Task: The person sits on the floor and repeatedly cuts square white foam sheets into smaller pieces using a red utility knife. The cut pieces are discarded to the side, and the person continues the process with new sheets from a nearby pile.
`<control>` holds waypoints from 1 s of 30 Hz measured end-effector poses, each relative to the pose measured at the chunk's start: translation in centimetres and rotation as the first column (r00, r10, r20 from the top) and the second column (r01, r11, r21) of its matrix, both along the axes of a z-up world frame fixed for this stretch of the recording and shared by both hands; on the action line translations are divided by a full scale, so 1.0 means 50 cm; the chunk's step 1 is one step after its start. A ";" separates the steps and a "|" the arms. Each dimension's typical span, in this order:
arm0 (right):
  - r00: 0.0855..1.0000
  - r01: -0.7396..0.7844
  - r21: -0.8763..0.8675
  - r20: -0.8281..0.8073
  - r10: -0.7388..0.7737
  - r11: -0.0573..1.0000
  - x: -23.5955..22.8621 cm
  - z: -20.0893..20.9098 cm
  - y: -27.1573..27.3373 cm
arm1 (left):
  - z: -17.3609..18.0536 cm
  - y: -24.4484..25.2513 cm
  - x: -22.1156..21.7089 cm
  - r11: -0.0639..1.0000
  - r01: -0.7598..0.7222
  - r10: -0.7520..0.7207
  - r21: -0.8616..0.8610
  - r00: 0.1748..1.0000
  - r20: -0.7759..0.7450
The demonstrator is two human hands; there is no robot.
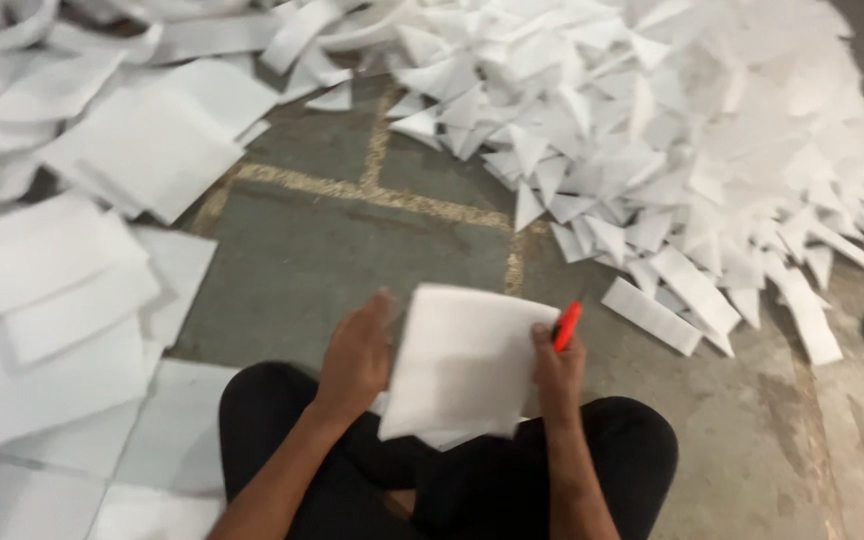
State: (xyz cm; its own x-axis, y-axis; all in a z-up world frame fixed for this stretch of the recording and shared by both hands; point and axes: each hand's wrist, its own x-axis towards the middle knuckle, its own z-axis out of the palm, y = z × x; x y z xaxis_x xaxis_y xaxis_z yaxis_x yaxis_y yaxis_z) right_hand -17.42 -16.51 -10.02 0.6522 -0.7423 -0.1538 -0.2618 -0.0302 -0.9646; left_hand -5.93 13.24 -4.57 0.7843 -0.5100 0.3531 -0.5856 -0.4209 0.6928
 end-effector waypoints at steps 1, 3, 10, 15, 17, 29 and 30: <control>0.998 -0.005 -0.036 0.063 0.007 0.999 0.005 0.005 0.013 | -0.003 -0.013 0.002 0.984 -0.073 0.008 -0.161 0.928 -0.374; 0.984 -0.006 -0.108 0.178 0.026 0.994 0.003 0.013 0.039 | -0.007 -0.045 0.005 0.979 -0.119 0.034 -0.167 0.897 -0.441; 0.913 -0.121 0.553 0.388 -0.126 0.824 0.028 -0.033 0.098 | -0.082 -0.185 -0.058 0.920 -0.324 -0.034 -0.221 0.495 -0.868; 0.947 -0.015 0.493 0.285 -0.145 0.870 0.026 -0.050 0.088 | -0.229 -0.231 -0.058 0.766 -0.387 -0.276 -0.513 0.522 -0.807; 0.910 0.089 0.242 0.374 -0.178 0.966 0.012 -0.041 0.048 | -0.283 -0.184 -0.026 0.715 -0.430 -0.277 -0.551 0.550 -0.788; 0.962 -0.261 -0.011 0.077 0.261 0.965 0.051 -0.098 0.083 | -0.338 0.018 0.115 0.648 -0.760 0.676 -0.057 0.608 -0.416; 0.950 -0.311 -0.056 0.015 0.313 0.949 0.049 -0.107 0.096 | -0.321 0.021 0.123 0.805 -0.573 0.585 0.153 0.725 -0.365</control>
State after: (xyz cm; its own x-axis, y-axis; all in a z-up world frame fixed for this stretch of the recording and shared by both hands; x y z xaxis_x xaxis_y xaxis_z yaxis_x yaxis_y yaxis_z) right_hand -14.97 -11.69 -15.36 0.8554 -0.5078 -0.1022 -0.2089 -0.1577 -0.9651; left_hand 0.20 14.30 -20.61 0.9958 0.0827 -0.0399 0.0824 -0.6135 0.7854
